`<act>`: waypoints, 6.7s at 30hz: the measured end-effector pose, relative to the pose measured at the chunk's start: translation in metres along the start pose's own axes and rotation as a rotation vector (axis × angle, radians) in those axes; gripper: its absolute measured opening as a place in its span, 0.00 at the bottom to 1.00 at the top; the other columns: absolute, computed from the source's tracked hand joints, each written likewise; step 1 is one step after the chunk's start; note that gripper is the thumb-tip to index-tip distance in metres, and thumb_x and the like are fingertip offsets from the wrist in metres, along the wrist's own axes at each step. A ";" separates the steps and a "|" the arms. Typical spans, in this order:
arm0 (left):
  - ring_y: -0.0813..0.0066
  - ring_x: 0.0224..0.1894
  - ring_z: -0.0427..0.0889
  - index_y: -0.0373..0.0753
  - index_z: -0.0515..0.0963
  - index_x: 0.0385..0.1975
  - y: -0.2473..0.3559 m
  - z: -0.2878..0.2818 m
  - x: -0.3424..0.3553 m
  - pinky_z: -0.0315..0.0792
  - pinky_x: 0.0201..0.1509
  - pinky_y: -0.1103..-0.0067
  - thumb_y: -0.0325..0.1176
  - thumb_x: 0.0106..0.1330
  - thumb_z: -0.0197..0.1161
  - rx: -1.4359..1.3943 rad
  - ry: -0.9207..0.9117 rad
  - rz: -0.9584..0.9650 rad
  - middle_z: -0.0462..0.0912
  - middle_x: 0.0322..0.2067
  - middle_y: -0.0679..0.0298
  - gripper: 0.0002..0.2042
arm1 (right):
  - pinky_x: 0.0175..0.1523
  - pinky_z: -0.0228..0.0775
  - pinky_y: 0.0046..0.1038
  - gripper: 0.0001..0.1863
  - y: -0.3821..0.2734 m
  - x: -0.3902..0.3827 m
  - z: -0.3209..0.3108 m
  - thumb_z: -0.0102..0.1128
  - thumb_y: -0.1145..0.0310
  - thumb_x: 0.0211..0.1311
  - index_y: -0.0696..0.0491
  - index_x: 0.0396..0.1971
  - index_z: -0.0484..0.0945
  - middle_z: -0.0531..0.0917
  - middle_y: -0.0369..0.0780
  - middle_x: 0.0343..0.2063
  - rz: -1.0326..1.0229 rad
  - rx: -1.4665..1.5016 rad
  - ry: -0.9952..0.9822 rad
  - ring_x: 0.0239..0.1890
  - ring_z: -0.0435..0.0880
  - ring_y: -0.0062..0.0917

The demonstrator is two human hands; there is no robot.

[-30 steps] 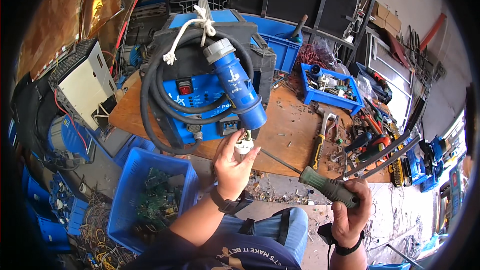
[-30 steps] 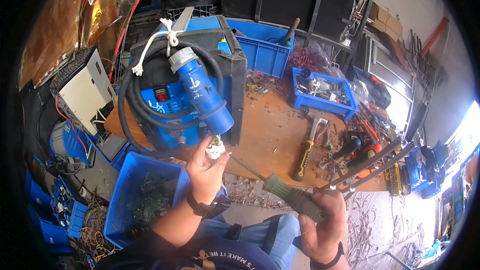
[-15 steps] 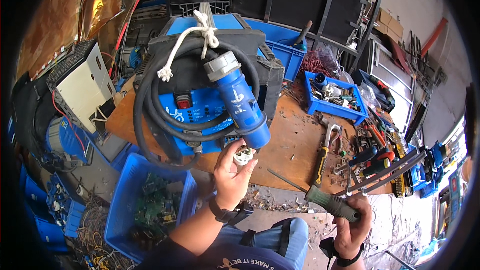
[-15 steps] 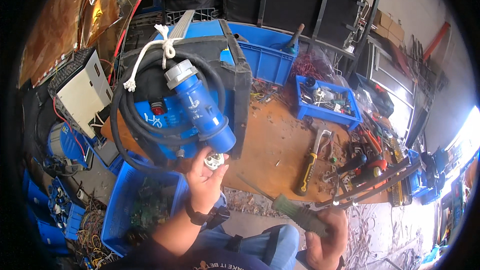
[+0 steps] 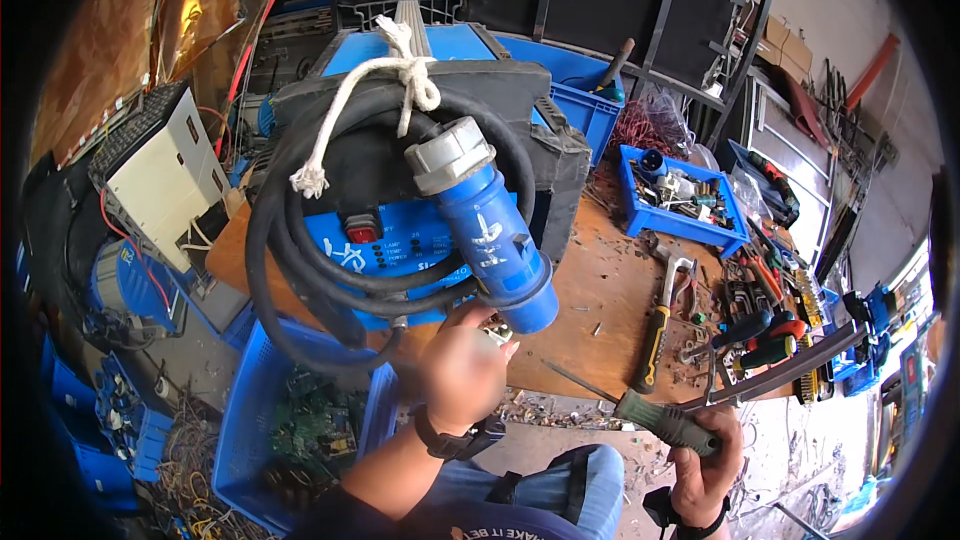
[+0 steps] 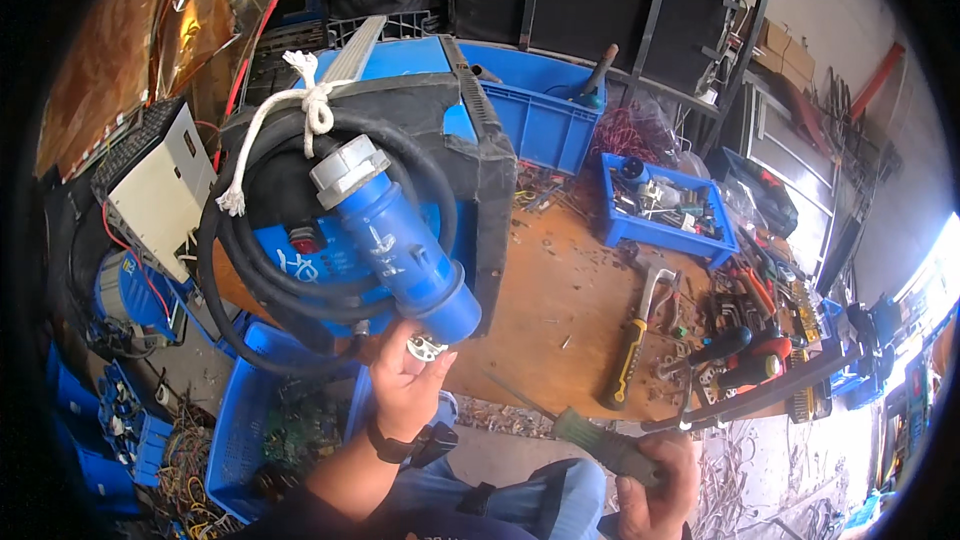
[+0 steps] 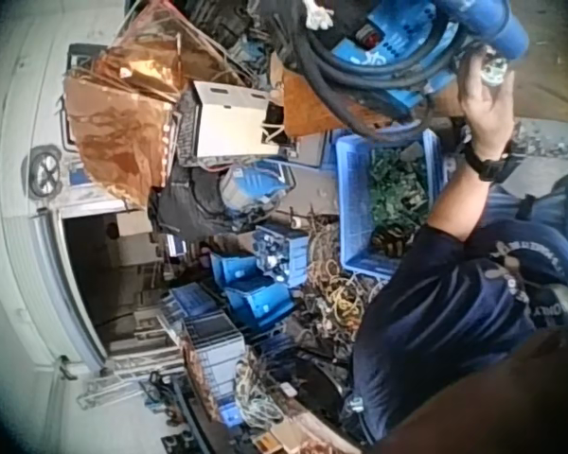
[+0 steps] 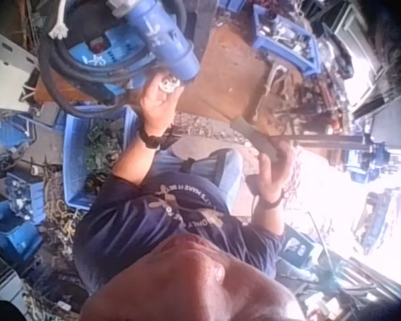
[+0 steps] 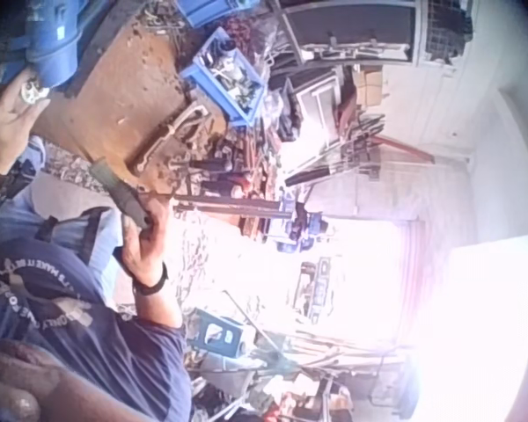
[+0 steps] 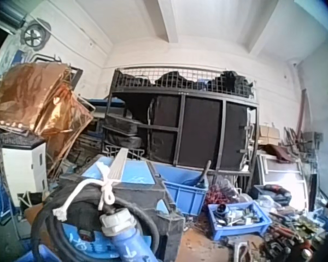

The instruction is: The person holds a blue industrial electrical connector and uses a screwdriver to tighten the internal screws securing the wires. The person manipulates the connector and tool to ensure the connections are secure.

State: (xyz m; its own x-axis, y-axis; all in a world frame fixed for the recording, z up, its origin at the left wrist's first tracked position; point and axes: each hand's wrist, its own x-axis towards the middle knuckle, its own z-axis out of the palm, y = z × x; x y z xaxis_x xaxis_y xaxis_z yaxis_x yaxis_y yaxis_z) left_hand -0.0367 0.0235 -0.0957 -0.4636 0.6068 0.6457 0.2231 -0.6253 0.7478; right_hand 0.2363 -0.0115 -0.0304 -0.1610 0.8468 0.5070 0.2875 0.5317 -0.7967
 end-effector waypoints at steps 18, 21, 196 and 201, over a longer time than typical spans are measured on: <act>0.59 0.45 0.79 0.30 0.72 0.48 0.005 -0.007 0.011 0.72 0.49 0.72 0.20 0.51 0.68 0.215 -0.031 0.186 0.78 0.45 0.50 0.22 | 0.35 0.65 0.21 0.24 0.002 0.008 0.005 0.64 0.59 0.55 0.60 0.43 0.66 0.71 0.42 0.36 -0.045 -0.113 -0.033 0.33 0.72 0.23; 0.62 0.45 0.79 0.30 0.72 0.48 0.008 -0.006 0.011 0.72 0.49 0.73 0.21 0.51 0.68 0.215 -0.050 0.157 0.77 0.45 0.51 0.22 | 0.36 0.65 0.22 0.24 0.000 0.007 0.003 0.64 0.60 0.55 0.60 0.43 0.66 0.71 0.42 0.36 -0.038 -0.125 -0.034 0.34 0.72 0.23; 0.65 0.35 0.83 0.30 0.69 0.45 0.062 0.002 -0.004 0.77 0.42 0.72 0.48 0.52 0.70 -0.172 -0.354 -0.216 0.78 0.39 0.55 0.30 | 0.18 0.61 0.25 0.30 -0.048 -0.026 -0.003 0.77 0.53 0.37 0.59 0.33 0.72 0.73 0.37 0.15 -0.414 -0.144 -0.067 0.12 0.72 0.26; 0.66 0.36 0.83 0.29 0.69 0.45 0.060 0.003 -0.005 0.77 0.43 0.73 0.47 0.52 0.70 -0.168 -0.330 -0.217 0.78 0.40 0.54 0.30 | 0.18 0.61 0.26 0.30 -0.038 -0.029 0.003 0.76 0.52 0.39 0.60 0.32 0.71 0.75 0.38 0.16 -0.366 -0.090 -0.061 0.13 0.74 0.27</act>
State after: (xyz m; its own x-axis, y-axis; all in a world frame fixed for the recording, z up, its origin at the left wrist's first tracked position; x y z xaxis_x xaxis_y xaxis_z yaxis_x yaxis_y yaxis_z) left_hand -0.0181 -0.0156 -0.0537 -0.1796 0.8402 0.5117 -0.0042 -0.5208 0.8537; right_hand 0.2276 -0.0558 -0.0158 -0.3230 0.6023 0.7300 0.2817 0.7976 -0.5334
